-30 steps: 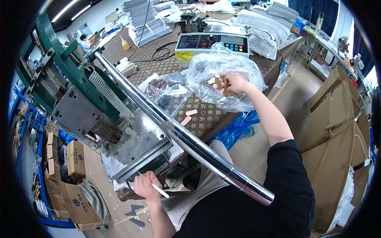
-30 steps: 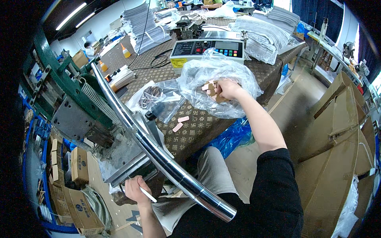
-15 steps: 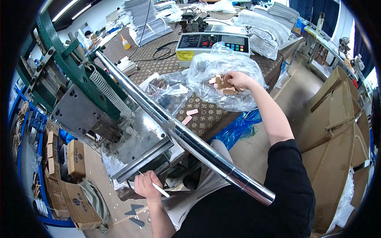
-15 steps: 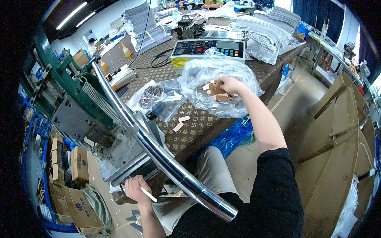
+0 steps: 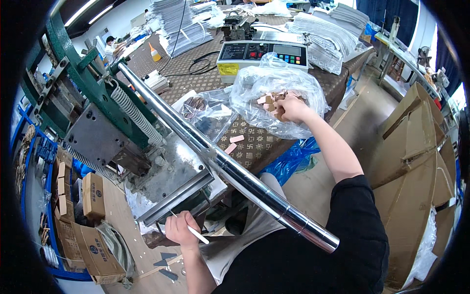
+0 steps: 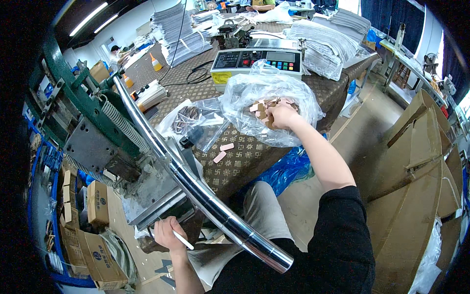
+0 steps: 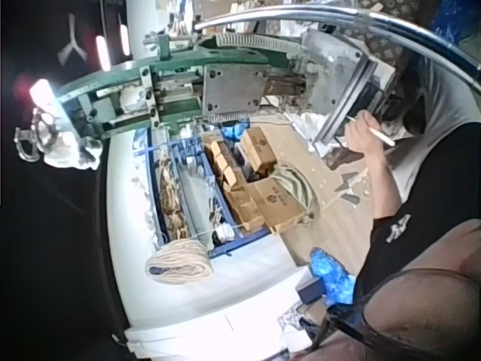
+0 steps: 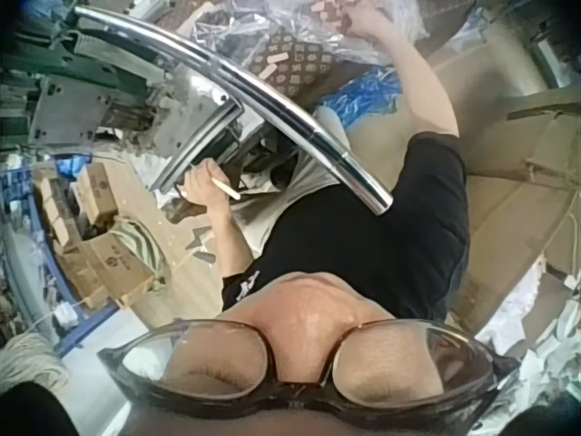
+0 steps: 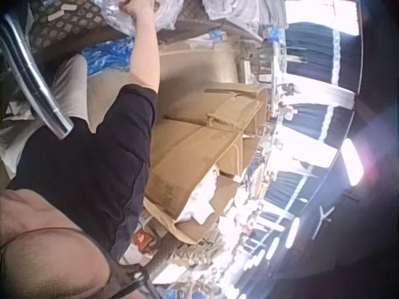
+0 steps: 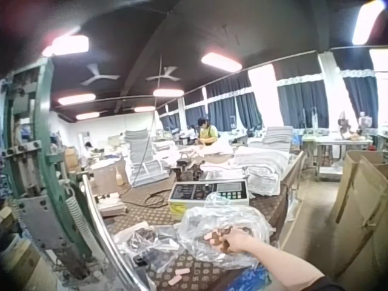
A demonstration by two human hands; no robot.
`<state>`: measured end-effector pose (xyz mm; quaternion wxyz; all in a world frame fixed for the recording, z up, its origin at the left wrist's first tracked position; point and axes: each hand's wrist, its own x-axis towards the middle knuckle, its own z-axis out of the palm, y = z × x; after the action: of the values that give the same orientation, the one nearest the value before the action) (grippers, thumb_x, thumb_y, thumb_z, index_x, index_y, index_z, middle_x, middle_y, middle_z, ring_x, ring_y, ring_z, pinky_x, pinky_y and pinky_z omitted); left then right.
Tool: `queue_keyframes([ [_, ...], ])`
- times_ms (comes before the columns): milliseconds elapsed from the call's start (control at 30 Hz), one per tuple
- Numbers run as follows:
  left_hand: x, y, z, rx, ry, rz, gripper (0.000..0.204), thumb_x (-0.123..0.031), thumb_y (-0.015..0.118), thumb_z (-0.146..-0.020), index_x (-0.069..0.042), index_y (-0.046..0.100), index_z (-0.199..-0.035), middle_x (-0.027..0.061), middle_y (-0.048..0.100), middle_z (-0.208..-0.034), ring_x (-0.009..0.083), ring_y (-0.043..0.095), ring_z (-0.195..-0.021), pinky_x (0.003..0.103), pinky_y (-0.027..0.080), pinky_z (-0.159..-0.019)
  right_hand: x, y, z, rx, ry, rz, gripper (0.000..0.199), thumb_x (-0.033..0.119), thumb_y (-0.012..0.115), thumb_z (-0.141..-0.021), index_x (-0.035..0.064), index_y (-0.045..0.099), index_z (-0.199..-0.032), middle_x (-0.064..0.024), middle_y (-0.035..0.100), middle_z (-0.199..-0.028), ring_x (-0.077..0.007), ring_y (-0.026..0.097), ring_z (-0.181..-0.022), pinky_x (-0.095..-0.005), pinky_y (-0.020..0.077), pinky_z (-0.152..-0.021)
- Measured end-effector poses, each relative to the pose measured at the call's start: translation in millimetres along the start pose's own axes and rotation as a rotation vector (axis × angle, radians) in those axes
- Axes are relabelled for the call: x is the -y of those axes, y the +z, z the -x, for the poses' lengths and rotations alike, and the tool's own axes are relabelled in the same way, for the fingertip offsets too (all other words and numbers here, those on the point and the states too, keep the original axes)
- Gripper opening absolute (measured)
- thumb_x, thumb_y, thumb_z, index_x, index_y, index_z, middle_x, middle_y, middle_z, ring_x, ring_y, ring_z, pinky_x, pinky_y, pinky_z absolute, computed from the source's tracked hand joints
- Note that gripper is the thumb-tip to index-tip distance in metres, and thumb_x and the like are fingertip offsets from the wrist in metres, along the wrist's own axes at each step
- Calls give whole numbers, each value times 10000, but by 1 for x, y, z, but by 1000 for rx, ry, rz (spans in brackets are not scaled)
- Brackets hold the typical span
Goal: Using a manual press machine to punch or stamp small pink tags.
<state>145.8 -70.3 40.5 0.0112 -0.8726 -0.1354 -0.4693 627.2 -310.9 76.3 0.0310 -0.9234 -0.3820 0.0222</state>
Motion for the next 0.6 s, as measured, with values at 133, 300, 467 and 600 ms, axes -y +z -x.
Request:
queue_keyframes([
  [133,2,0,2,4,1,9,191,-150,624,-999,-22,660,-862,140,657,-772,337,592,-664,445,454,-600,5,3,1,-39,6,-3,425,210,766,-816,151,739,-1236,-179,733,-1159,-364,661,-1155,-471,510,-1021],
  [300,1,3,-1,-42,23,-4,202,-177,629,-1011,-65,661,-846,107,601,-718,325,571,-625,441,437,-570,1,9,1,-106,8,-68,432,200,827,-749,92,732,-1156,-197,709,-1144,-377,638,-1149,-472,523,-997],
  [467,2,3,0,-47,25,1,203,-177,633,-1012,-63,663,-848,110,590,-709,326,566,-620,440,432,-564,5,-4,2,33,18,-51,387,232,739,-841,95,730,-1203,-198,740,-1160,-372,674,-1162,-471,515,-1014],
  [600,3,3,0,-43,28,6,203,-178,639,-1011,-62,664,-847,112,586,-707,325,566,-619,438,431,-562,-12,1,-3,14,88,-266,322,218,728,-849,47,706,-1121,-215,734,-1157,-390,668,-1163,-487,513,-1018],
])
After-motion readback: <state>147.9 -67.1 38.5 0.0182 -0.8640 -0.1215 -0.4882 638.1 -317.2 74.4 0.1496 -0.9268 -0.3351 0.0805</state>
